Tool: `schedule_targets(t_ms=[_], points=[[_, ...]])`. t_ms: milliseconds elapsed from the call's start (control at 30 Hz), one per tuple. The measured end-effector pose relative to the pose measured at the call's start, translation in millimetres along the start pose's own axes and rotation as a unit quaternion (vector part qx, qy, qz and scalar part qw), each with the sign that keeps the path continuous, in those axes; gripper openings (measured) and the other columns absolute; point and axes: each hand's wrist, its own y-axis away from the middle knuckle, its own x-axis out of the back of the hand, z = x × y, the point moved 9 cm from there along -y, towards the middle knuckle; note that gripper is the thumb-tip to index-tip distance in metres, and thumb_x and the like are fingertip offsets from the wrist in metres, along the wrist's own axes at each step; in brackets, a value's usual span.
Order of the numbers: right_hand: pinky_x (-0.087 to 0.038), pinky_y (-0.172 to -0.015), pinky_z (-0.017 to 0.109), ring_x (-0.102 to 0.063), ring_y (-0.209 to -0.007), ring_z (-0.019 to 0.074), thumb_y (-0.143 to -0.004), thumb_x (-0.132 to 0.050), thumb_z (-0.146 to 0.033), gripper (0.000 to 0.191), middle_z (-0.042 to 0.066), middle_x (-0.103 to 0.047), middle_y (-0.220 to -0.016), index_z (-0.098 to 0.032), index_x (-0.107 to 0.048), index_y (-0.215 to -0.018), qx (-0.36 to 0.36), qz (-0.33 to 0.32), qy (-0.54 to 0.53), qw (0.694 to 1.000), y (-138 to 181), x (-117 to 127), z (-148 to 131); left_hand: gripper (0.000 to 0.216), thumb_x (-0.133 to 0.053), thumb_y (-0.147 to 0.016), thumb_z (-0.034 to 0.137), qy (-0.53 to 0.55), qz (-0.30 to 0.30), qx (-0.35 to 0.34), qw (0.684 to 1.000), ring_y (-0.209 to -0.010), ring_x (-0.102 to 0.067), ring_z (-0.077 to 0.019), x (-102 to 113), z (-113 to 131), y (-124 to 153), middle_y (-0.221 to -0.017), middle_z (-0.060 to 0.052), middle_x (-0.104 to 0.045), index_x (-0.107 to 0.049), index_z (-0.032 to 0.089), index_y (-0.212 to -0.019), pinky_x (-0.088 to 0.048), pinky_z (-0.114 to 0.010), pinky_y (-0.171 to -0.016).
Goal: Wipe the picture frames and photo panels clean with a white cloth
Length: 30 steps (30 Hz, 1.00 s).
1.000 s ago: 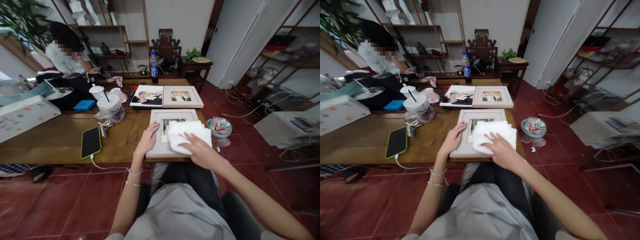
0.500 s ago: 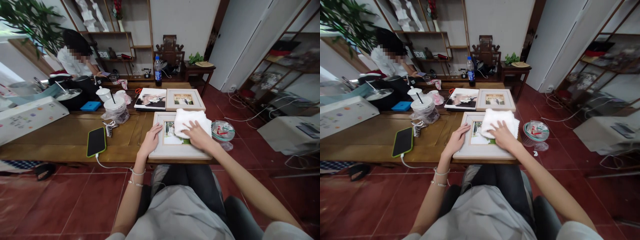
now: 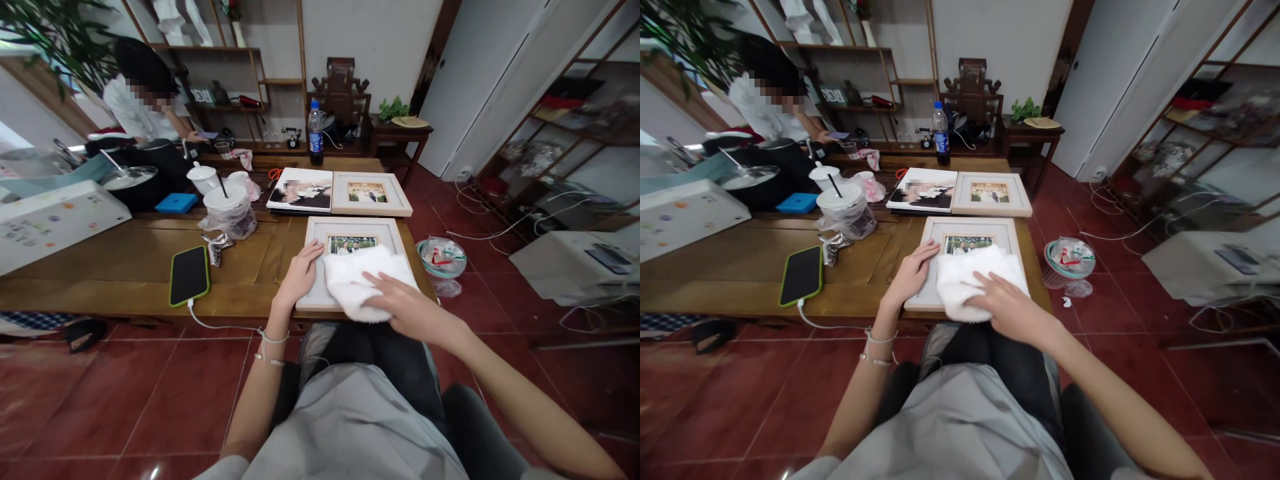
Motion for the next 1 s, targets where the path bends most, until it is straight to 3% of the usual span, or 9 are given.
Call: schedule_targets(t_ms=[67,233,400,533,733,867,1000], points=[[-0.025,-0.111,0.047,-0.028,-0.137,0.0253,-0.06,-0.043,0.008,0.067,0.012,-0.042,-0.144,-0.018,-0.059,-0.12,-0.034,0.024,0.051,0.998,-14,-1,32,0.042,-0.036,-0.086,0.005,0.003,0.003,-0.004,1.0,-0.132,-0.042,-0.0199,0,-1,0,-0.129,-0.009,-0.059,-0.061,0.012,-0.118,-0.032,-0.042,-0.113],[-0.014,-0.109,0.06,-0.025,-0.138,0.0294,-0.071,-0.04,0.008,0.06,0.008,-0.039,-0.146,-0.019,-0.058,-0.121,-0.124,0.12,0.182,0.968,-47,21,106,0.041,-0.036,-0.085,0.005,0.002,0.002,-0.007,1.0,-0.131,-0.043,-0.0212,-2,-2,0,-0.127,-0.011,-0.06,-0.062,0.011,-0.117,-0.032,-0.043,-0.113],[-0.014,-0.108,0.059,-0.024,-0.137,0.034,-0.071,-0.045,0.004,0.057,0.007,-0.044,-0.143,-0.019,-0.058,-0.122,-0.145,0.128,0.197,0.961,-76,23,128,0.042,-0.036,-0.085,0.005,-0.002,-0.002,-0.006,1.0,-0.131,-0.042,-0.0218,-1,-1,0,-0.128,-0.013,-0.059,-0.061,0.009,-0.118,-0.032,-0.043,-0.113],[-0.019,-0.108,0.053,-0.034,-0.131,0.0329,-0.069,-0.045,0.003,0.059,0.01,-0.049,-0.139,-0.017,-0.057,-0.124,-0.106,0.088,0.157,0.978,-73,11,102,0.042,-0.036,-0.085,0.004,0.0,0.003,-0.007,1.0,-0.131,-0.043,-0.0211,-1,-2,0,-0.128,-0.01,-0.06,-0.062,0.012,-0.117,-0.033,-0.044,-0.113],[-0.035,-0.102,0.045,-0.045,-0.123,0.0296,-0.067,-0.044,0.002,0.061,0.014,-0.053,-0.133,-0.017,-0.057,-0.123,-0.067,0.007,0.059,0.996,-19,7,26,0.042,-0.037,-0.085,0.005,0.011,0.006,-0.001,1.0,-0.131,-0.043,-0.0209,-1,-1,0,-0.127,-0.01,-0.06,-0.062,0.012,-0.118,-0.032,-0.044,-0.113],[-0.041,-0.098,0.044,-0.049,-0.121,0.0288,-0.067,-0.039,0.004,0.066,0.01,-0.053,-0.133,-0.021,-0.055,-0.126,-0.047,-0.034,0.014,0.998,9,15,-21,0.042,-0.036,-0.085,0.004,0.004,0.001,0.003,1.0,-0.132,-0.042,-0.0208,0,0,0,-0.13,-0.011,-0.058,-0.061,0.011,-0.119,-0.031,-0.044,-0.113],[-0.038,-0.101,0.048,-0.043,-0.127,0.0305,-0.065,-0.04,0.004,0.069,0.009,-0.049,-0.138,-0.023,-0.053,-0.128,-0.038,-0.042,-0.007,0.998,4,10,-35,0.043,-0.036,-0.085,0.005,0.0,-0.007,-0.003,1.0,-0.132,-0.041,-0.0207,-2,0,0,-0.131,-0.012,-0.057,-0.059,0.01,-0.121,-0.031,-0.044,-0.113]])
